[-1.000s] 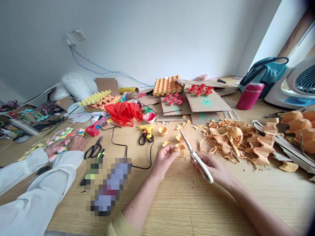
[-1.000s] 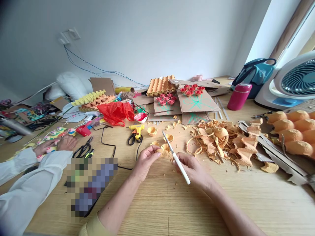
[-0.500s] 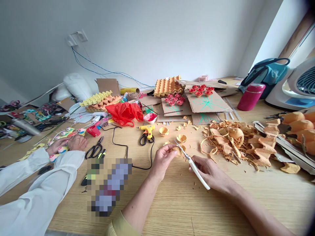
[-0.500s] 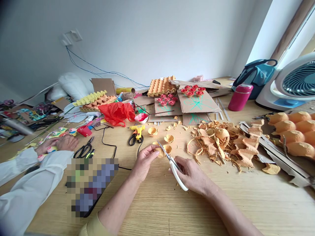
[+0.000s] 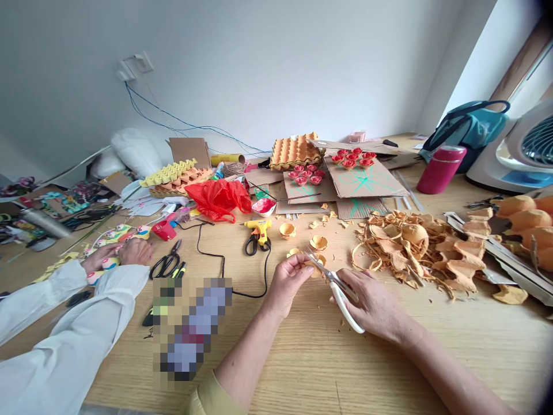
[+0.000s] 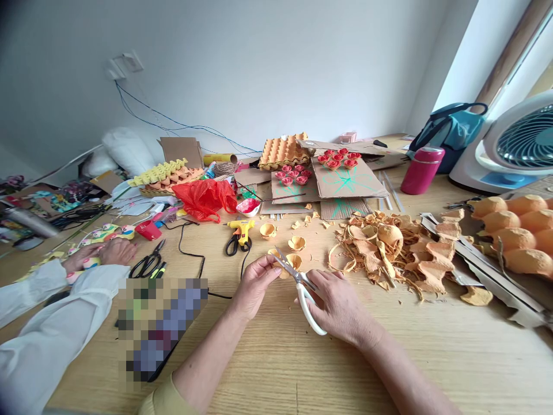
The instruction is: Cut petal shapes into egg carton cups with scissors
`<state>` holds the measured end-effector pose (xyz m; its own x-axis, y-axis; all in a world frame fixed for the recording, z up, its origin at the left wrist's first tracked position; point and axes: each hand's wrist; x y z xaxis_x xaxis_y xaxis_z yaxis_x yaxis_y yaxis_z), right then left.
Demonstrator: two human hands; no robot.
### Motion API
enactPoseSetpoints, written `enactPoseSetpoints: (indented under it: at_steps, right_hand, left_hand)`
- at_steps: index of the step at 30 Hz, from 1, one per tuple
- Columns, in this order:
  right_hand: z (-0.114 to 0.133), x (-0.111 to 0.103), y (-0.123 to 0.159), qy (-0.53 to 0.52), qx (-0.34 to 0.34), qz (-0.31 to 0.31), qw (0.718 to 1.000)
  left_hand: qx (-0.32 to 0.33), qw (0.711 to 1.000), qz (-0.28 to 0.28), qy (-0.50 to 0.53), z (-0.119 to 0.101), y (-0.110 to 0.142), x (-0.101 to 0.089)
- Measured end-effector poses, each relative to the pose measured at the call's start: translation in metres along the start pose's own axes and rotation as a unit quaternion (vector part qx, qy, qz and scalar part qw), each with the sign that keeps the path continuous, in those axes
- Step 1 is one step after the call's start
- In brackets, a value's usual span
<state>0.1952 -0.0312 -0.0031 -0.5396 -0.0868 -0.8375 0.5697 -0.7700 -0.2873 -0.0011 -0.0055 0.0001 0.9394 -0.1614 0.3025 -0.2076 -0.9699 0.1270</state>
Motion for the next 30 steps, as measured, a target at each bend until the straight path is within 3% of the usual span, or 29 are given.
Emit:
enactPoseSetpoints:
  at_steps: [30]
  right_hand:
    - [0.0039, -0.0036, 0.0025, 0.04, -0.077, -0.033, 0.996]
  left_hand:
    - [-0.012, 0.998, 0.055, 0.013, 0.0054, 0.002, 0.0012]
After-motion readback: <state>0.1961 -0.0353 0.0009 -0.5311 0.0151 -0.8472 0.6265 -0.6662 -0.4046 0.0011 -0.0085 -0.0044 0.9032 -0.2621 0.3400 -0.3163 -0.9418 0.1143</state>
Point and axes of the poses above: each hand's wrist, its own y-axis away from the middle knuckle, its own x-axis out of the palm, z = x × y, and after that the axes turned 10 degrees about -x, right-handed
